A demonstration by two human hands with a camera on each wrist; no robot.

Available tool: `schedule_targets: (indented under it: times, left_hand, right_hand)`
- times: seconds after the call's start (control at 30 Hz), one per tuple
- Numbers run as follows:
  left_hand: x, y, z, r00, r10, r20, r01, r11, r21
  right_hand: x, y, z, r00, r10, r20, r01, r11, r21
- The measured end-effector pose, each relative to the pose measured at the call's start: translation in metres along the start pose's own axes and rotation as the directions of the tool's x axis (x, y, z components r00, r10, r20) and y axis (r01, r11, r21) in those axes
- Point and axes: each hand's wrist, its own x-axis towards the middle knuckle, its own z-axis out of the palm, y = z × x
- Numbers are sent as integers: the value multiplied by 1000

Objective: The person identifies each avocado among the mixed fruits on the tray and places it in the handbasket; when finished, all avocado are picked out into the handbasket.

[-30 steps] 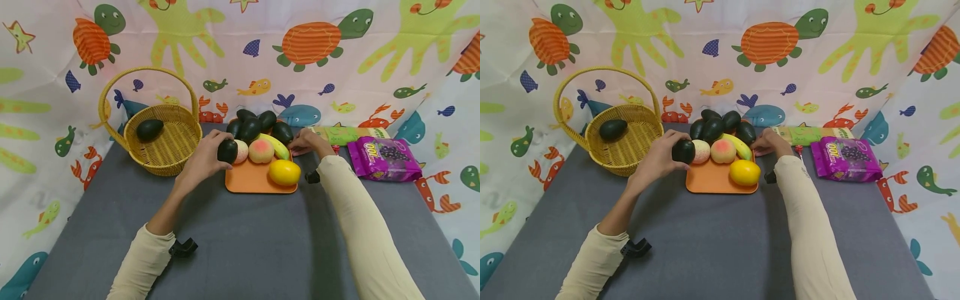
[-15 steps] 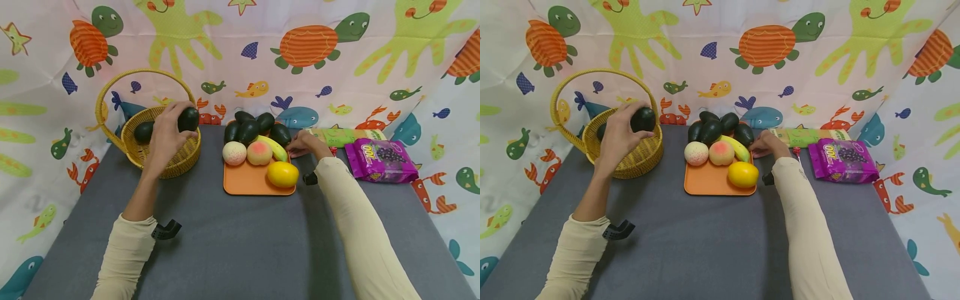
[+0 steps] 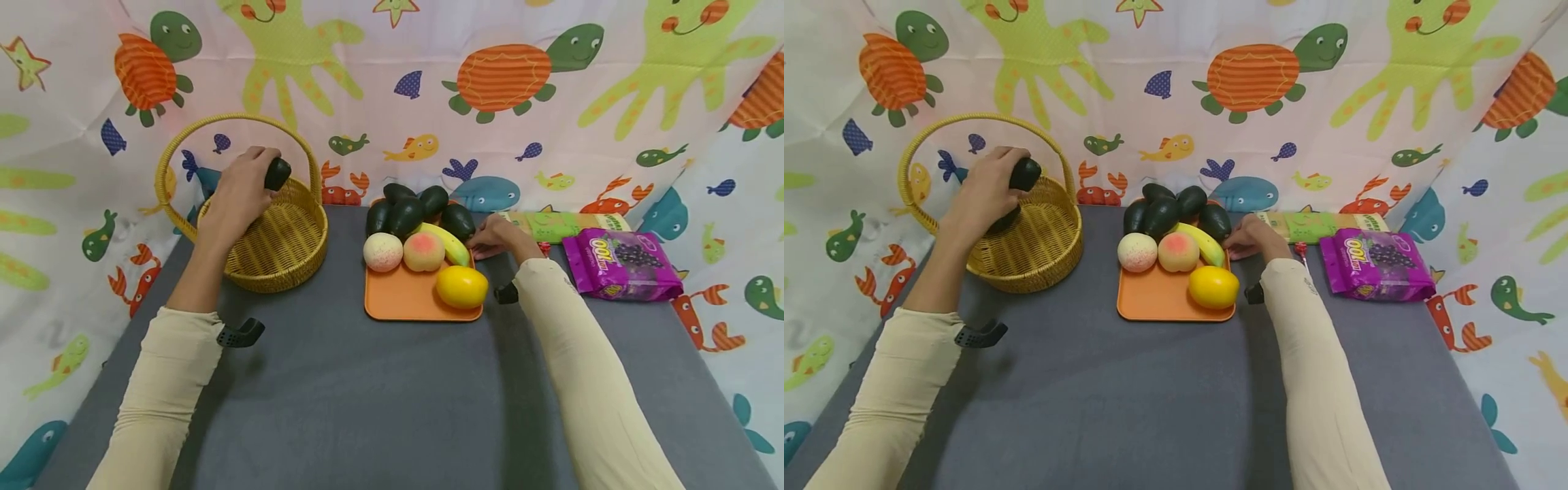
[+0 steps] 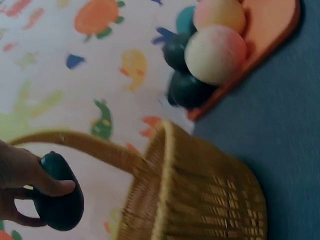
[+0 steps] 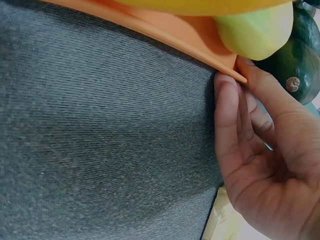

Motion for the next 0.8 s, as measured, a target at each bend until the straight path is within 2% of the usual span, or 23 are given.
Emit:
schedule_targets:
  times: [0.1,0.2,0.3,0.43,0.6,0.8]
  left_hand:
    - [15,-12,11,995,29,99,-36,997,63]
    - [29,-24,25,980,65,191,-84,992,96]
    - [39,-37,41,965,94,244,-127,984,124]
    - [45,-53,61,957,95,276,-147,974,175]
    - [45,-68,80,956,65,286,-123,974,191]
    - [47,-65,89,962,55,267,-104,979,174]
  right_hand:
    - [-2,0,-4,1000,14,0,-14,1000,-8]
    - [-3,-1,-7,1000,12,0,-12,1000,-26]
    - [-3,-2,-7,1000,-3,-5,3,999,-38]
    - [0,-1,-4,1000,-12,-2,12,999,-33]
    - [2,0,2,1000,0,-4,0,999,-39]
    - [3,4,-1,999,6,-41,-8,999,-48]
